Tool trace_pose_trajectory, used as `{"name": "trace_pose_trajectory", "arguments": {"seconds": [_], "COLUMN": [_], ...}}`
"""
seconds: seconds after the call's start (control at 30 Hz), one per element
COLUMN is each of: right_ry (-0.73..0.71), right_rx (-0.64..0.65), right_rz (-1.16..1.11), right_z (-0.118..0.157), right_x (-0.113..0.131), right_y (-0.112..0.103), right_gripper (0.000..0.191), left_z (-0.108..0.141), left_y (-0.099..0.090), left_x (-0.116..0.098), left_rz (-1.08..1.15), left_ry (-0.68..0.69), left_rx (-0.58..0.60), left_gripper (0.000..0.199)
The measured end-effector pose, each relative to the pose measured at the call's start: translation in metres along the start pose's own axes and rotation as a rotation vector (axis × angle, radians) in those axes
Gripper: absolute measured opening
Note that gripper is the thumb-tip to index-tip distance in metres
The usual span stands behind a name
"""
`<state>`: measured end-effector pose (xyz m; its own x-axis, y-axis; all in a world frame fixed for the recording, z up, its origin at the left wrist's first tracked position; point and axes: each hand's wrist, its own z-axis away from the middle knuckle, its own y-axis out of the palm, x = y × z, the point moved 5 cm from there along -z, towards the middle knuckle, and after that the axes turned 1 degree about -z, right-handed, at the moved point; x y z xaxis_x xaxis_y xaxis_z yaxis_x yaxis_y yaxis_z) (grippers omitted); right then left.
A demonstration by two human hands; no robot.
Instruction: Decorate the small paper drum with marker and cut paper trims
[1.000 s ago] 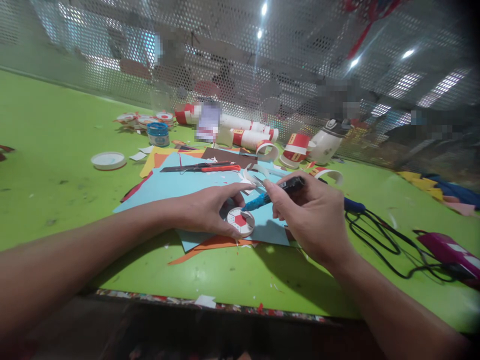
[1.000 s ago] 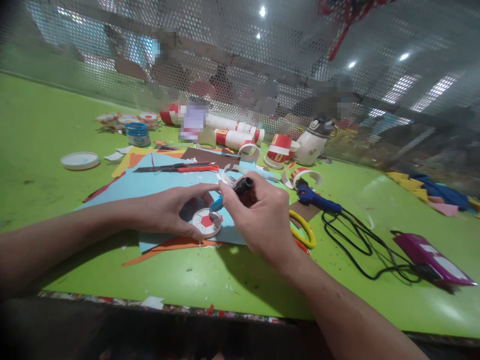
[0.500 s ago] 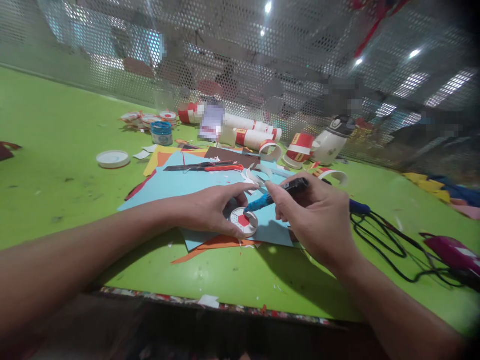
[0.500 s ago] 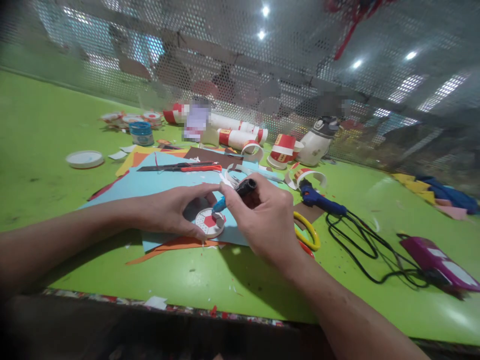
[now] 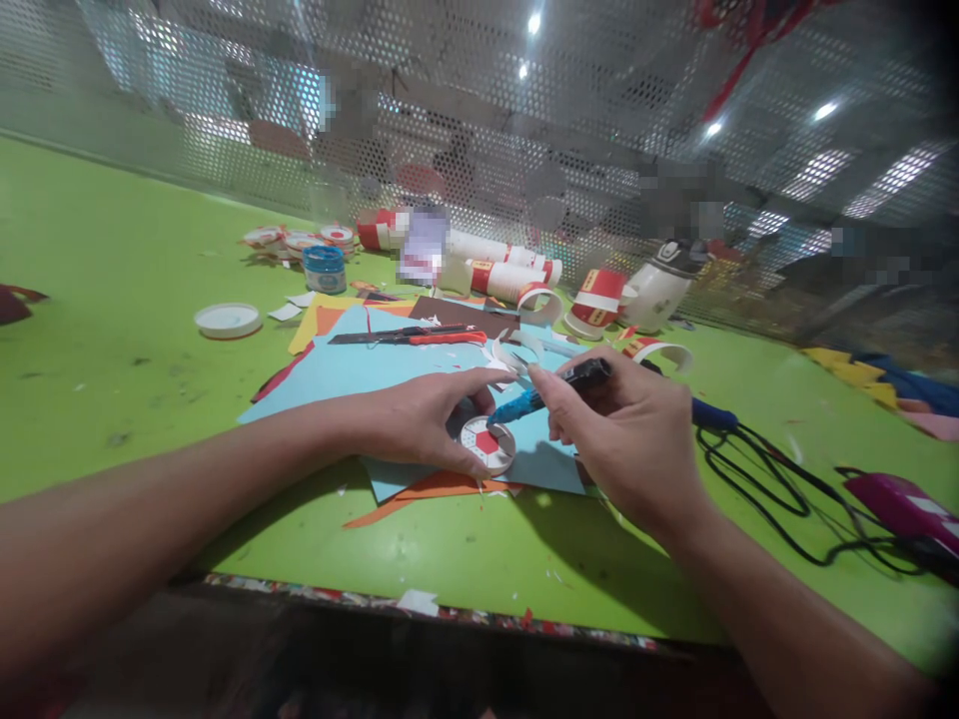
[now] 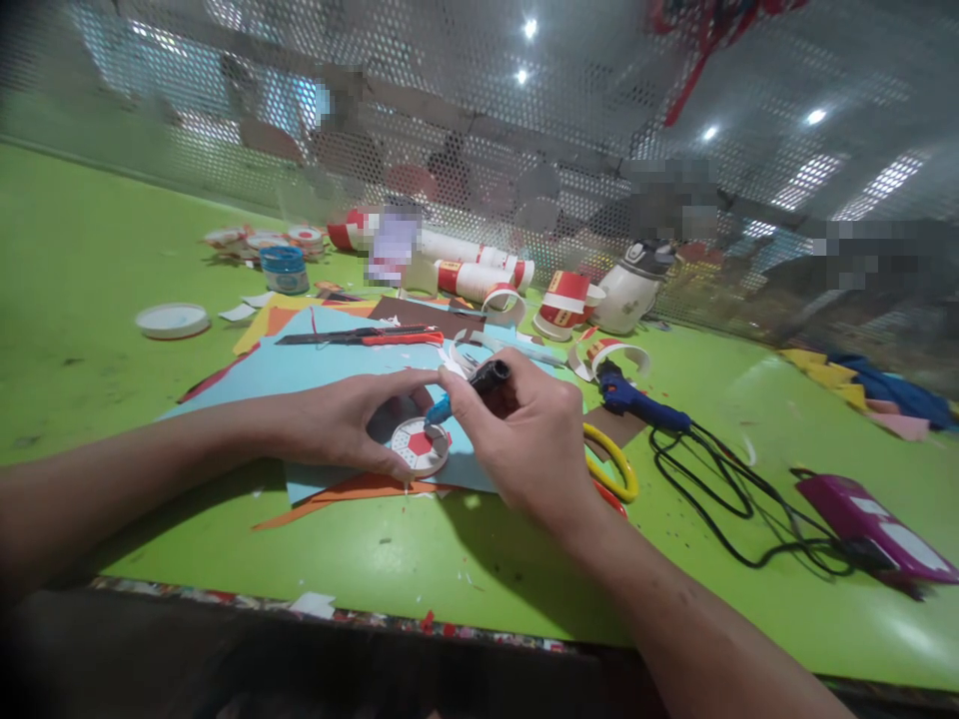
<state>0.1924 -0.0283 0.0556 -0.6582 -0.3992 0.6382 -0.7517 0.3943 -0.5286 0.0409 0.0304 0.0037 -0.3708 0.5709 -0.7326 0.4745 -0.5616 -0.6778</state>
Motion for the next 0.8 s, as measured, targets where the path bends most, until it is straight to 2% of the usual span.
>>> {"name": "trace_pose_trajectory", "arguments": {"seconds": [0.8], "right_ry": [-0.016], "right_rx": [0.007], "right_rz": [0.015], "right_z": [-0.0007], "right_x": [-0.0013], "right_y": [0.0016], "right_gripper": [0.029], "left_z": [-0.0006], "left_y": [0.0004], "left_x": [-0.0009], "left_rz": [-0.002], "left_ry": [0.005], "left_rx": [0.001], "left_gripper": [0.084]}}
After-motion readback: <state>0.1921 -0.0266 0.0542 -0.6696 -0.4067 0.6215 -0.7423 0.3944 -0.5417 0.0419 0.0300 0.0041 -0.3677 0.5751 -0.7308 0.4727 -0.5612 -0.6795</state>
